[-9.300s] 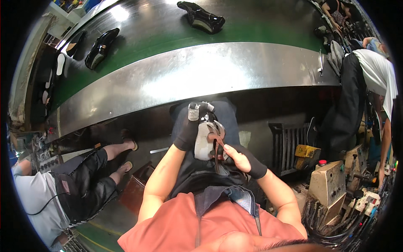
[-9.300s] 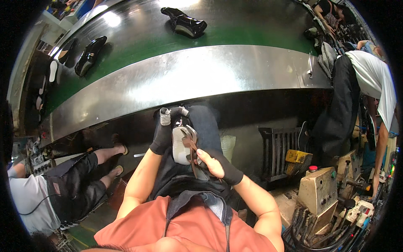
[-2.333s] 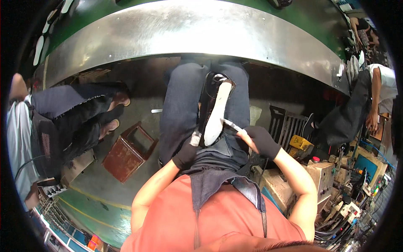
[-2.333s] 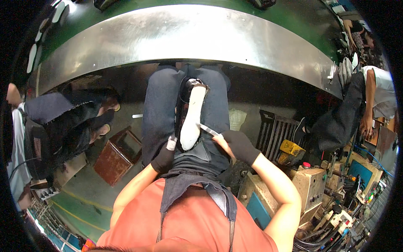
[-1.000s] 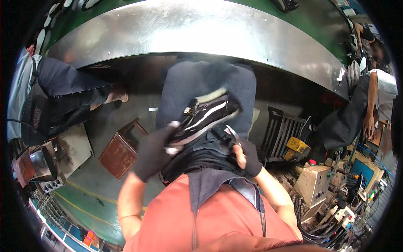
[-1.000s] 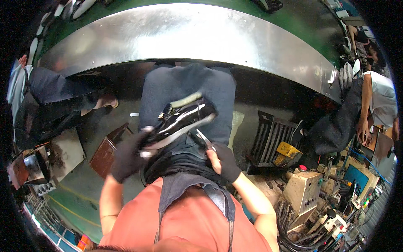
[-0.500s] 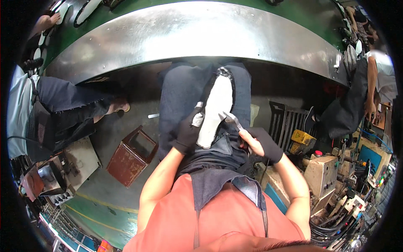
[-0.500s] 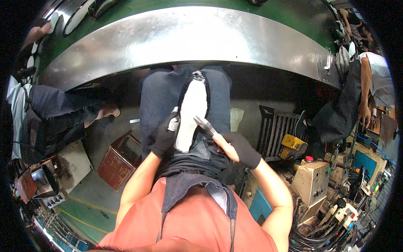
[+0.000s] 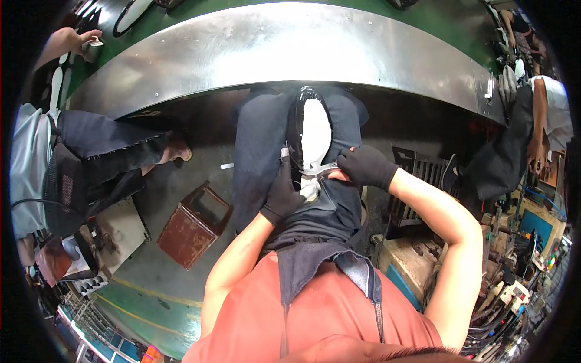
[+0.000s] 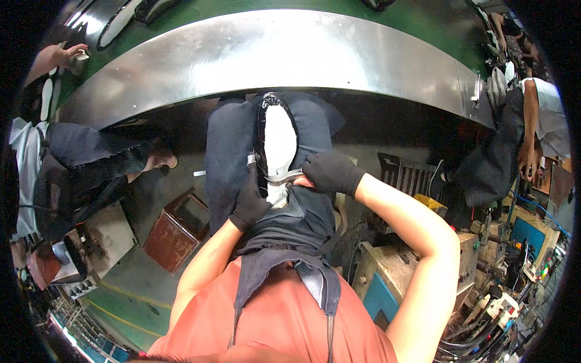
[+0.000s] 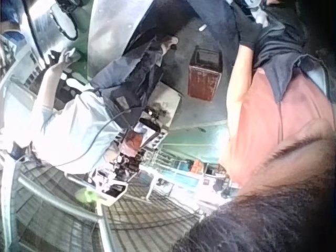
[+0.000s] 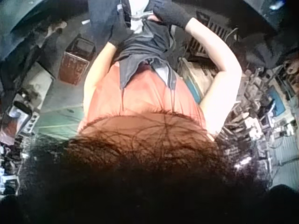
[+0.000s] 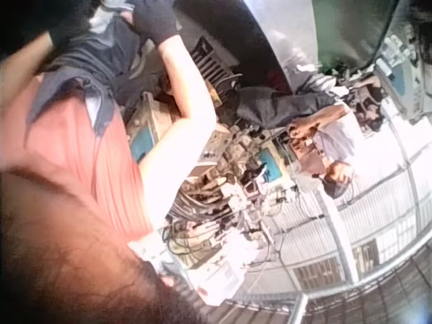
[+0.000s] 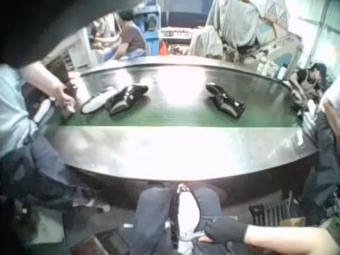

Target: The person repeatedly picks up black shoes from a conveyor belt, wipes the soles with a white cloth, and uses a small metal tool to scrape or clean the edges. The shoes are then placed back onto the moving belt. This process is repeated for multiple shoes throughout the video.

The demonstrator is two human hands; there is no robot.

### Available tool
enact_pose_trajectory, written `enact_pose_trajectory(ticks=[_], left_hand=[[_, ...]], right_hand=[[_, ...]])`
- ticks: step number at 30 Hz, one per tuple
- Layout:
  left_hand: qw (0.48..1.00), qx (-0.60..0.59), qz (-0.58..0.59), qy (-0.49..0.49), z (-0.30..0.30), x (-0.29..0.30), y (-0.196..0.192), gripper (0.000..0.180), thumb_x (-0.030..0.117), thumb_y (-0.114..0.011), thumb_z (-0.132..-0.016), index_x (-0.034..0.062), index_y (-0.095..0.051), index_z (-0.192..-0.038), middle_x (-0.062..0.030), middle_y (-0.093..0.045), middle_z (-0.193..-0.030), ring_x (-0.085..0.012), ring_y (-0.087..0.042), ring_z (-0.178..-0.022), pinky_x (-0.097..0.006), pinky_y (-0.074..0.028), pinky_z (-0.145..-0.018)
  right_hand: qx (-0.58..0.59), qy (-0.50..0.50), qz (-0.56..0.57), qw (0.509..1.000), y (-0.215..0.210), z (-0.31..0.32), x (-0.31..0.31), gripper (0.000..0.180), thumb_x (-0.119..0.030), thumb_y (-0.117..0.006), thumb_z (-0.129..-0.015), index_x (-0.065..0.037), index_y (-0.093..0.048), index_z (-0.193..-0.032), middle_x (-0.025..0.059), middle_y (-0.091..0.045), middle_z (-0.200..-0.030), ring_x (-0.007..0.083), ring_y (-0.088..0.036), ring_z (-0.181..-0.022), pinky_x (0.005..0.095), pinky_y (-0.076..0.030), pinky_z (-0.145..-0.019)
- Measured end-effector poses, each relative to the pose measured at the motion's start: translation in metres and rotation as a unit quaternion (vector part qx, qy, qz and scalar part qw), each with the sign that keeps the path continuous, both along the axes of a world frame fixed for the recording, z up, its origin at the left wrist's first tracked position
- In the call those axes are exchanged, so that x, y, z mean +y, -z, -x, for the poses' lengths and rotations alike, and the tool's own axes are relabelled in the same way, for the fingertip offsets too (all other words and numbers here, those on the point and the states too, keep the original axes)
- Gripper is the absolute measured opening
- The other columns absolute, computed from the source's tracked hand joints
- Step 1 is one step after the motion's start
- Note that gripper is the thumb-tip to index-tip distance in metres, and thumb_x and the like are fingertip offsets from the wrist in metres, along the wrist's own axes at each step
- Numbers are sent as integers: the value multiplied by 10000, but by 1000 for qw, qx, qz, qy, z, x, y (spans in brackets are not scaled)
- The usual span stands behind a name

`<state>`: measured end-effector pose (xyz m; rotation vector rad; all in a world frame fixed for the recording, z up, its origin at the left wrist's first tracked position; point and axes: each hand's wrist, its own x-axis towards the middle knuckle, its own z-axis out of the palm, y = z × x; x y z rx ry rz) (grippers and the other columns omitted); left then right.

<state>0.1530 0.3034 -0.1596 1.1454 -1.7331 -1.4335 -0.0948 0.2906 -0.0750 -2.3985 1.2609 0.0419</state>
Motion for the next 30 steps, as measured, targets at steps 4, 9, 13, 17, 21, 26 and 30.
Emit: enact_pose_trajectory(ticks=[4,9,13,17,21,26,30], left_hand=[[906,343,-217,-120,26,2,20,658,193,-473,-989,-15,-123,-1506,-214,-316,-1494,-298,-365,-1358,-409,-318,-1115],[992,108,-7,-65,28,-3,52,621,231,-424,-1003,-53,-136,-1475,-256,-313,-1476,-366,-365,-1356,-444,-316,-1108],[999,-12,-7,-39,31,-16,29,715,232,-475,-981,-103,-62,-1460,-300,-306,-1460,-407,-348,-1360,-435,-319,-1098],[980,180,-78,28,20,-29,34,795,137,-553,-959,-10,16,-1494,-183,-312,-1485,-327,-383,-1338,-371,-336,-1092],[937,218,-232,142,-6,-56,16,541,359,-307,-1039,37,-273,-1473,-119,-451,-1414,-224,-463,-1266,-344,-372,-1070],[792,315,-522,18,16,-54,-31,736,613,-247,-991,48,-379,-1445,-127,-524,-1361,-233,-533,-1203,-365,-415,-1038],[813,302,-496,49,24,-43,-8,642,548,-249,-1024,69,-409,-1421,-83,-549,-1306,-182,-551,-1122,-320,-439,-986]], right_hand=[[-13,-20,8,1000,0,2,2,509,-511,-549,-914,-41,-641,-741,161,-629,-664,331,-647,-620,406,-509,-565],[-16,183,-542,820,-52,-8,-23,529,-483,-488,-956,-11,-687,-823,184,-678,-718,318,-669,-625,393,-520,-582],[109,36,-227,967,-71,-26,-16,336,-322,-593,-877,-48,-721,-730,180,-669,-705,293,-688,-675,428,-520,-601],[-3,-10,-105,994,-88,-88,22,348,-374,-612,-858,-43,-676,-772,180,-646,-716,336,-664,-703,436,-526,-639],[-91,67,-169,979,-38,-46,24,459,-439,-535,-934,-1,-635,-842,218,-637,-801,389,-636,-728,443,-504,-643],[-187,310,-378,852,-59,-8,26,480,-436,-486,-993,2,-638,-869,105,-597,-691,145,-499,-657,319,-437,-637],[-238,300,-476,792,-59,-2,13,518,-438,-496,-988,41,-632,-849,114,-626,-709,130,-525,-683,311,-441,-636]])
